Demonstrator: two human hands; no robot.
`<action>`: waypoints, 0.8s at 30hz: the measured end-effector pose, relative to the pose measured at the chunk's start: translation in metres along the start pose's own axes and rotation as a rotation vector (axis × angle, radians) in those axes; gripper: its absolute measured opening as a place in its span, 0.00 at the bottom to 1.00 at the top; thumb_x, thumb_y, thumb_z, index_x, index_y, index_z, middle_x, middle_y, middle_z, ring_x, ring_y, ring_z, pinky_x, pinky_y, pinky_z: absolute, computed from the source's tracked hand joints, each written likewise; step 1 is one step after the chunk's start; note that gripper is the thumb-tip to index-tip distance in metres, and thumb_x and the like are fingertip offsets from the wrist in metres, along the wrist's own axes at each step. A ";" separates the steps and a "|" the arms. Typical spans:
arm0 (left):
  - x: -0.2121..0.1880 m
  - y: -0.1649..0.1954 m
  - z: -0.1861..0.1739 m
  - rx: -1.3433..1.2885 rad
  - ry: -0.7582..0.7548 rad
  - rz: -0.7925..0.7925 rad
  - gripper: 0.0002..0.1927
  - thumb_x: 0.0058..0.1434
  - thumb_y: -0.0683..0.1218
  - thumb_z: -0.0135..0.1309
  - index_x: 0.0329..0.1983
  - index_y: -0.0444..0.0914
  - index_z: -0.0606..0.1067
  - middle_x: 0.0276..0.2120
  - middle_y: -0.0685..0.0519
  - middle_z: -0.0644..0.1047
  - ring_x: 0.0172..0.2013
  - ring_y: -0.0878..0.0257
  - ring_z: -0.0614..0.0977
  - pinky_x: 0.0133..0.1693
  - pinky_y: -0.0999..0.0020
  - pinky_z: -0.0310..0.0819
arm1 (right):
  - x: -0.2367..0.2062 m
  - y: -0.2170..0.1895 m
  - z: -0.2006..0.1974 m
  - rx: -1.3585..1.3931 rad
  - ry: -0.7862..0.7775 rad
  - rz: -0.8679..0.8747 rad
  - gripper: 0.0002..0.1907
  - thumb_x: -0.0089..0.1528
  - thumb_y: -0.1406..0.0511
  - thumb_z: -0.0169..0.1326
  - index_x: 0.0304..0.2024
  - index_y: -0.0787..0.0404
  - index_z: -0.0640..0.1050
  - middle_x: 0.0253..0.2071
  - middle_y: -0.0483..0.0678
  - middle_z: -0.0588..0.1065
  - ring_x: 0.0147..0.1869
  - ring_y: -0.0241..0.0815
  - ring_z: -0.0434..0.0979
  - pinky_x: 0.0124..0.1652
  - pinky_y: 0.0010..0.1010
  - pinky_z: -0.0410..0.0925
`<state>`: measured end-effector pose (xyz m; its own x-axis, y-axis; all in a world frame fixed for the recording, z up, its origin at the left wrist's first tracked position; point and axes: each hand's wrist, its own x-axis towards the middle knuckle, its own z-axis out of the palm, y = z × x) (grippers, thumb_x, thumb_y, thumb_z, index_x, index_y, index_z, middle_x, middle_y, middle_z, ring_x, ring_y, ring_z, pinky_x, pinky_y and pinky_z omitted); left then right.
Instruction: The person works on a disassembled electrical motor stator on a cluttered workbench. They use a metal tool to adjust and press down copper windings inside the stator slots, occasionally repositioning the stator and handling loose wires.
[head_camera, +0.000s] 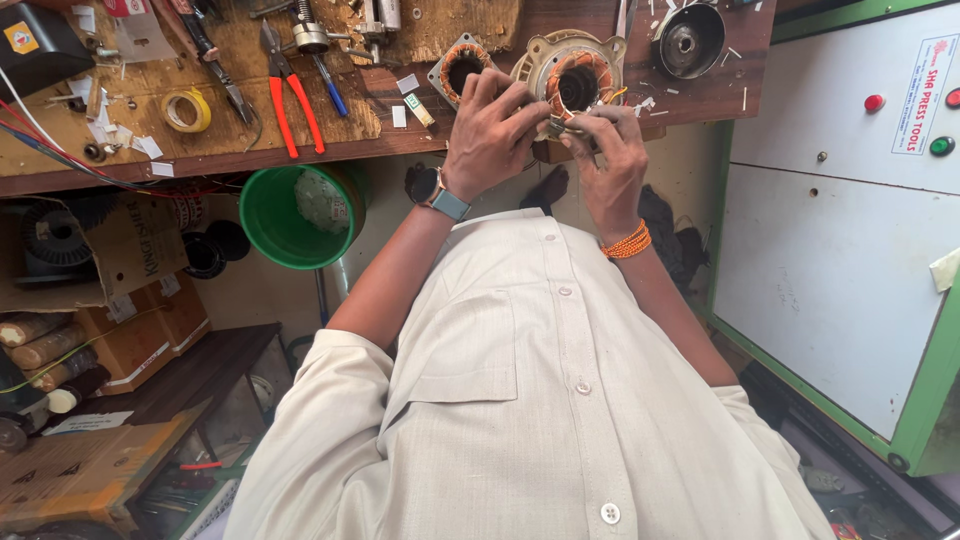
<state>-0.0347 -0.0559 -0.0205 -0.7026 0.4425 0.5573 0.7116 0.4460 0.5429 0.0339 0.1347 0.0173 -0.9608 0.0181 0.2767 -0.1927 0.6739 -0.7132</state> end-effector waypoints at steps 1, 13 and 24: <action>-0.002 0.004 0.002 0.008 0.011 -0.026 0.07 0.63 0.43 0.61 0.43 0.40 0.77 0.41 0.55 0.74 0.46 0.53 0.72 0.49 0.57 0.65 | -0.002 -0.001 0.000 -0.017 0.007 -0.009 0.10 0.66 0.69 0.65 0.48 0.63 0.81 0.48 0.50 0.72 0.48 0.44 0.79 0.45 0.35 0.75; -0.017 0.027 0.013 -0.189 -0.049 -0.264 0.13 0.60 0.46 0.64 0.44 0.38 0.75 0.40 0.51 0.73 0.45 0.50 0.71 0.50 0.57 0.70 | -0.014 0.009 -0.008 -0.045 -0.015 -0.025 0.06 0.67 0.71 0.61 0.45 0.65 0.77 0.48 0.51 0.72 0.53 0.48 0.76 0.50 0.38 0.72; -0.003 0.006 0.023 -0.012 0.005 -0.030 0.21 0.55 0.41 0.64 0.53 0.43 0.77 0.52 0.54 0.73 0.53 0.54 0.73 0.58 0.55 0.68 | 0.006 0.014 -0.002 0.030 -0.063 -0.021 0.05 0.68 0.73 0.57 0.46 0.65 0.76 0.50 0.52 0.72 0.53 0.48 0.77 0.47 0.36 0.73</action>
<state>-0.0287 -0.0367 -0.0338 -0.7236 0.4249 0.5439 0.6902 0.4496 0.5670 0.0257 0.1461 0.0102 -0.9669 -0.0429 0.2514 -0.2179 0.6513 -0.7269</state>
